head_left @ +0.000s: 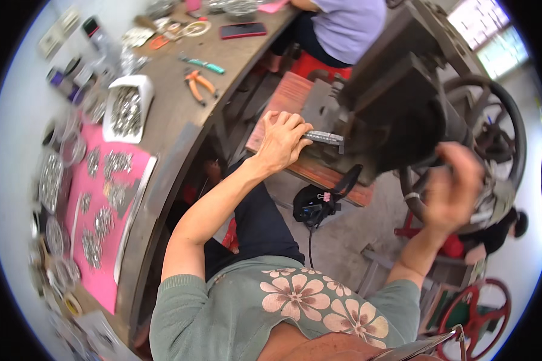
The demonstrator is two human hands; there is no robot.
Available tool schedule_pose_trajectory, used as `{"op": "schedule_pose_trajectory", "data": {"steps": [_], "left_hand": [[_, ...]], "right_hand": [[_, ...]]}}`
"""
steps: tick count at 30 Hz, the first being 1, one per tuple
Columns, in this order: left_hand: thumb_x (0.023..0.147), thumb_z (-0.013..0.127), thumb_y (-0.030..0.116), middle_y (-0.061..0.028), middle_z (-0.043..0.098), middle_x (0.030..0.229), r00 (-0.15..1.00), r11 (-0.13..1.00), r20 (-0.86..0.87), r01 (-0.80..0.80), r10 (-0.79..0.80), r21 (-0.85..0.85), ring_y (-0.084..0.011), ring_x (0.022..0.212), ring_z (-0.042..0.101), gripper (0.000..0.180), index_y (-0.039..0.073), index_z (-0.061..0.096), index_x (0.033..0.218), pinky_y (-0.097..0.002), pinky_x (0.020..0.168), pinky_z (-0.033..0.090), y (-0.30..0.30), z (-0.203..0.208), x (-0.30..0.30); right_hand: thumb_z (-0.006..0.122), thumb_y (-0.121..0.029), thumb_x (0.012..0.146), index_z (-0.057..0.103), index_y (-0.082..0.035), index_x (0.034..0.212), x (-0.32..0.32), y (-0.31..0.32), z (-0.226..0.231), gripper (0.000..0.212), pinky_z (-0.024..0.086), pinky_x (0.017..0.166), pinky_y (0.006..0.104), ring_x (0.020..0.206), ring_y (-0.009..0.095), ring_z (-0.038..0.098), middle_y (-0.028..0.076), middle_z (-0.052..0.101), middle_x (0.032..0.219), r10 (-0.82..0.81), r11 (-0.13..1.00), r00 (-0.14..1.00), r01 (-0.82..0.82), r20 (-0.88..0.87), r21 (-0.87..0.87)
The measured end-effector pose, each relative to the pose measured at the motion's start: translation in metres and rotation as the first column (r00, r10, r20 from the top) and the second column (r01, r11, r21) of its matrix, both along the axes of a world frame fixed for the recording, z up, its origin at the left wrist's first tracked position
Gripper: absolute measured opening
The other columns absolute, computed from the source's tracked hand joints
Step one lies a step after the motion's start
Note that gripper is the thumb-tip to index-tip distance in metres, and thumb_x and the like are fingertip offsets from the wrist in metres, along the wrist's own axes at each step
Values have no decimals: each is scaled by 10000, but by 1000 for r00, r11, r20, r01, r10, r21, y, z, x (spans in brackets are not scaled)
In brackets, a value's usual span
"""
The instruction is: Assembling small metal components by placing them into a specialized metal fixture.
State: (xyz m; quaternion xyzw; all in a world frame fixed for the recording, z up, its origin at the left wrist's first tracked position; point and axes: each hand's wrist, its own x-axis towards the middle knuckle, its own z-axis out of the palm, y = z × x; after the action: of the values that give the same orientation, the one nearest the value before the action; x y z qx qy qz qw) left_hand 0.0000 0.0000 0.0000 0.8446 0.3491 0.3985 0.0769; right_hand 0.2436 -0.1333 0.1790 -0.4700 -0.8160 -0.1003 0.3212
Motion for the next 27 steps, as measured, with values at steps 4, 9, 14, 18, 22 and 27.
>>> {"op": "schedule_pose_trajectory", "data": {"steps": [4,9,14,18,22,27], "left_hand": [[818,765,191,-12,610,1035,951,952,87,-301,296,51,-211,1031,565,316,126,677,1115,-451,984,284,-44,2,-42],[815,759,193,-25,619,1042,785,786,96,-617,612,42,-221,1024,570,317,126,687,1117,-446,982,284,-112,0,-132],[817,764,194,-37,621,1036,565,566,46,-824,824,-22,-237,1008,574,313,118,699,1113,-452,970,292,-204,-10,-189],[812,771,172,-41,620,1016,410,410,21,-909,912,-73,-243,999,571,307,110,699,1104,-442,967,303,-264,-18,-222],[827,756,170,-51,615,1036,338,334,-4,-933,941,-133,-238,1012,570,294,98,690,1105,-455,966,309,-301,-30,-254],[836,751,163,-53,612,1016,320,315,-3,-936,947,-158,-244,981,559,295,92,702,1118,-434,944,326,-315,-36,-290]], "right_hand": [[784,-58,808,519,15,1359,-54,66,-67,616,514,943,400,1087,340,625,211,598,1214,152,917,967,-215,-204,-335],[696,4,857,552,36,1295,-167,106,-130,462,519,893,435,1049,406,630,227,609,1170,485,764,843,-537,-231,-358],[547,137,859,591,44,1251,-257,87,-143,406,522,890,433,1034,401,641,216,627,1141,746,486,593,-795,-302,-362],[540,140,857,602,38,1244,-321,59,-161,405,523,857,426,1007,402,639,213,631,1121,824,318,453,-866,-339,-386],[554,119,853,604,39,1239,-370,32,-181,397,518,888,451,1027,407,632,216,638,1137,843,260,400,-888,-358,-379],[666,41,834,607,15,1243,-409,14,-202,415,480,982,448,1143,377,586,193,617,1227,841,305,412,-896,-350,-321]]}}
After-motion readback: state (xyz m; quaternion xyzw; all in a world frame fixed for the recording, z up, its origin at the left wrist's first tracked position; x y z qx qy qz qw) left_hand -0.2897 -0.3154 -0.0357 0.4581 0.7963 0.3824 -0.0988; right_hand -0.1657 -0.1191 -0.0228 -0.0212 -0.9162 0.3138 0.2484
